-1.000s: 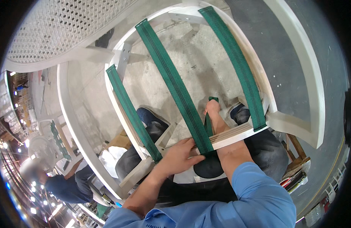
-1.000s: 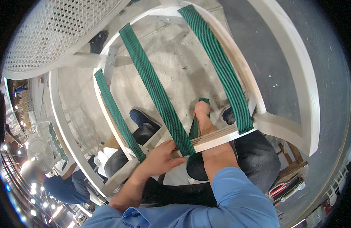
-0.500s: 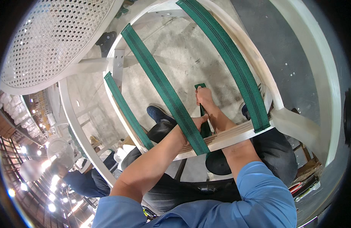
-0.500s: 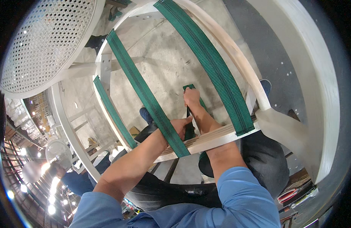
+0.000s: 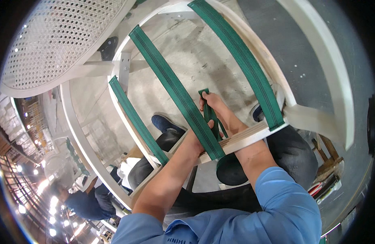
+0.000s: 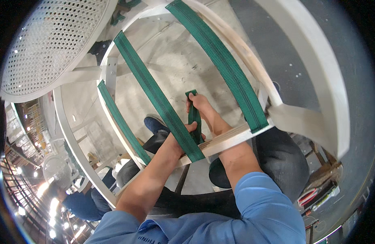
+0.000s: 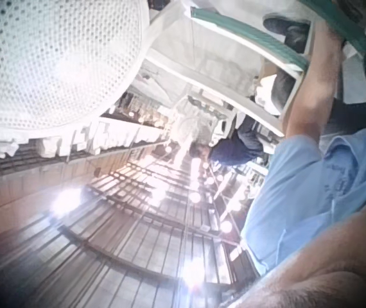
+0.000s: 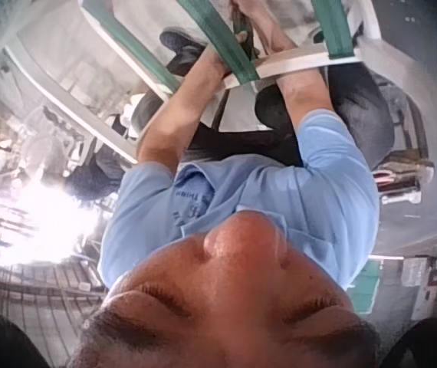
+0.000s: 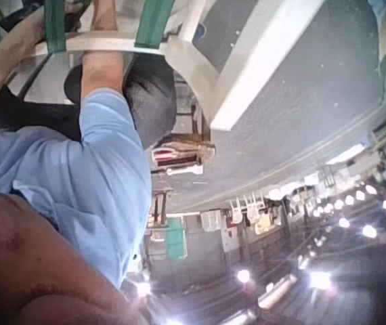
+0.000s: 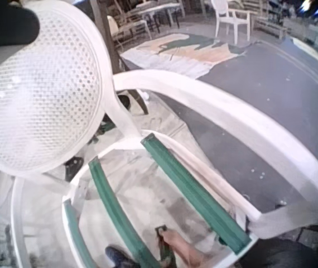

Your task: The person attaches green plastic slats to the seat of a white plastic chair using a pneumatic staple gun. They repeatedly position each slat and secure it with staples.

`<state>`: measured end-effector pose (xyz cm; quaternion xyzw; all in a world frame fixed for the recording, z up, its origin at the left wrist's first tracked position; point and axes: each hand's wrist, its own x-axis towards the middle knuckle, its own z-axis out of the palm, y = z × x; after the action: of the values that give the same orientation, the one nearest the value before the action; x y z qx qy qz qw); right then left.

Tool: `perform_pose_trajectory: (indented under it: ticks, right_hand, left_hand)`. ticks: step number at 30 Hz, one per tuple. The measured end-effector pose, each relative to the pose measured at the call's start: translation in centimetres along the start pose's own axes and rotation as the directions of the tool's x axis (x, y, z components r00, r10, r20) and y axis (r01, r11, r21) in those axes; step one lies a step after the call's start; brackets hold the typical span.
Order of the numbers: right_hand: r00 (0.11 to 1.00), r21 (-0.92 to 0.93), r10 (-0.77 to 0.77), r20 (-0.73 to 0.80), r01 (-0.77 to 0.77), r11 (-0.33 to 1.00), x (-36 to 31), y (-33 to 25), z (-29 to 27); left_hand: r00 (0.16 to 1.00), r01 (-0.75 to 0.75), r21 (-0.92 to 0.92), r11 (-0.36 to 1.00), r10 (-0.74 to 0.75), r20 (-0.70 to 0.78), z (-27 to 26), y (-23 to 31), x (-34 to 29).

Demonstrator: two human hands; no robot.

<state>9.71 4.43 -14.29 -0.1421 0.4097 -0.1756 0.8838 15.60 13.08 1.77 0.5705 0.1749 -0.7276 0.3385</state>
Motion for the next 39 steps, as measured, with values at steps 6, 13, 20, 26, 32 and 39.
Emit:
perform_pose_trajectory:
  ticks: [6, 13, 20, 26, 32, 39]
  right_hand:
    - [0.964, 0.159, 0.228, -0.134, -0.206, 0.966, -8.6, -0.4, -1.9]
    - [0.982, -0.965, 0.027, -0.187, -0.178, -0.19, -24.9, -4.2, 2.0]
    - [0.436, -0.819, -0.764, -0.476, 0.098, 0.566, -53.8, -8.9, -4.3]
    - [-0.167, -0.413, -0.567, -0.807, -0.526, 0.743, -64.3, -6.7, -21.4]
    - [-0.027, -0.486, -0.534, -0.845, -0.378, 0.788, -64.1, -6.0, -25.6]
    - [0.022, -0.631, -0.636, -0.772, 0.098, 0.77, -64.2, -6.4, -21.7]
  left_hand:
    - [0.99, -0.081, -0.072, 0.994, 0.088, 0.112, -1.6, 0.4, 0.2]
    - [0.972, -0.185, -0.006, 0.983, 0.184, 0.145, -5.2, 2.5, 6.0]
    - [0.966, -0.256, 0.076, 0.964, 0.253, 0.05, 0.8, 0.5, 2.5]
    - [0.956, -0.289, 0.093, 0.953, 0.283, 0.076, -0.9, 1.1, 2.8]
    - [0.94, -0.24, 0.022, 0.97, 0.227, 0.255, -0.5, 1.5, 0.7]
    - [0.965, -0.239, 0.105, 0.965, 0.224, 0.137, 0.3, 1.4, 0.2]
